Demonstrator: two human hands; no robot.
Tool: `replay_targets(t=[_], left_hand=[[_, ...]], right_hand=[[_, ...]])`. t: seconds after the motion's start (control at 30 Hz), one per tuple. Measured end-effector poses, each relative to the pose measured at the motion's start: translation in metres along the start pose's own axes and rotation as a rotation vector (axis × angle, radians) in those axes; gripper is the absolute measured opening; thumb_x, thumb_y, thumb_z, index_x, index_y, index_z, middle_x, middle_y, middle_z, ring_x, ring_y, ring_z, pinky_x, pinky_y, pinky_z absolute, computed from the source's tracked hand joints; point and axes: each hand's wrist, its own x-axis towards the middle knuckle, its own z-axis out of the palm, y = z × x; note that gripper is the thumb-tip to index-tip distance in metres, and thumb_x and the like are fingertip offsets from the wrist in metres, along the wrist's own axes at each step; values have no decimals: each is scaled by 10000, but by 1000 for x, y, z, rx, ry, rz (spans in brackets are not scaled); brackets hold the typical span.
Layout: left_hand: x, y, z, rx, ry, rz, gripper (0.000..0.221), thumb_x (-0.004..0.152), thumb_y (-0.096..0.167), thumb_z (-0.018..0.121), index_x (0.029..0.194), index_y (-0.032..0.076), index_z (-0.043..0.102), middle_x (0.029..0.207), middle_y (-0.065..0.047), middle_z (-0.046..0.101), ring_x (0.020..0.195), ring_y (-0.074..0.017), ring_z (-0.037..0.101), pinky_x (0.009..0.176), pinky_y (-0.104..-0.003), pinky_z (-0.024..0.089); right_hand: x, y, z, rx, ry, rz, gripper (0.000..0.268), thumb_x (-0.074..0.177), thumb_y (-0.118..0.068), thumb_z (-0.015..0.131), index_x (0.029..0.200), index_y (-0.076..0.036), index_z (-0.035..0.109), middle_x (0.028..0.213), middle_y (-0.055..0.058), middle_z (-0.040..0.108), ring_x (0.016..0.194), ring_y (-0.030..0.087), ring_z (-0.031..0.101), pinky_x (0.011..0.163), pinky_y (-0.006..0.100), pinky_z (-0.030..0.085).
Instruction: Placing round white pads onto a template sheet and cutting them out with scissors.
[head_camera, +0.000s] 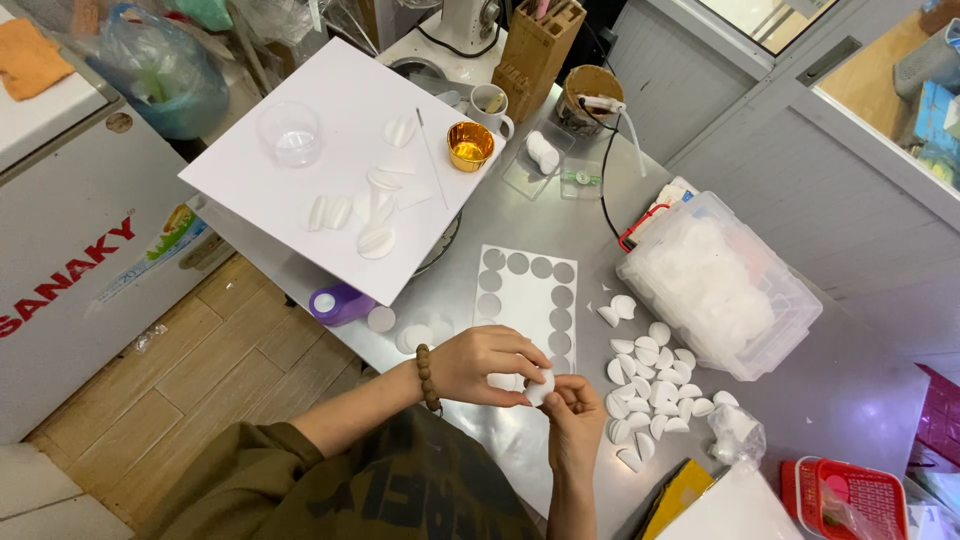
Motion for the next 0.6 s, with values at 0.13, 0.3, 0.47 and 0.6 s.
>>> replay_targets(t=[0.13, 0.3, 0.47, 0.6], left_hand=[[0, 6, 1, -18, -6, -18, 321, 826, 164, 838, 1130, 146, 736, 1201, -10, 734, 1020, -179, 717, 889, -337, 562], [4, 14, 1, 48, -12, 29, 367, 814, 180, 838, 1167, 161, 742, 1177, 7, 732, 980, -186, 703, 907, -353, 543], [4, 16, 0, 86, -11, 60, 287, 800, 200, 844, 1042, 124, 709, 1199, -4, 730, 1000, -210, 702, 908, -361, 534], [3, 17, 0, 142, -20, 74, 239, 790, 221, 846, 901, 107, 667, 1206, -4, 733, 1017, -215, 696, 919, -368, 535]], right_hand=[[-3, 14, -13, 95, -108, 37, 290, 950, -198, 795, 1059, 43, 675, 1017, 164, 768, 788, 121, 624, 751, 287, 515], [-7, 5, -1, 174, -99, 138, 395, 896, -327, 796, 1044, -7, 619, 1031, 143, 723, 989, 289, 734, 910, 451, 576], [-9, 0, 1, 260, -171, 131, 455, 896, -392, 792, 1047, -5, 607, 1052, 152, 719, 1022, 300, 733, 950, 459, 570], [-12, 1, 0, 279, -188, 125, 420, 924, -368, 805, 1001, -16, 589, 1035, 167, 713, 1007, 320, 724, 993, 518, 553]])
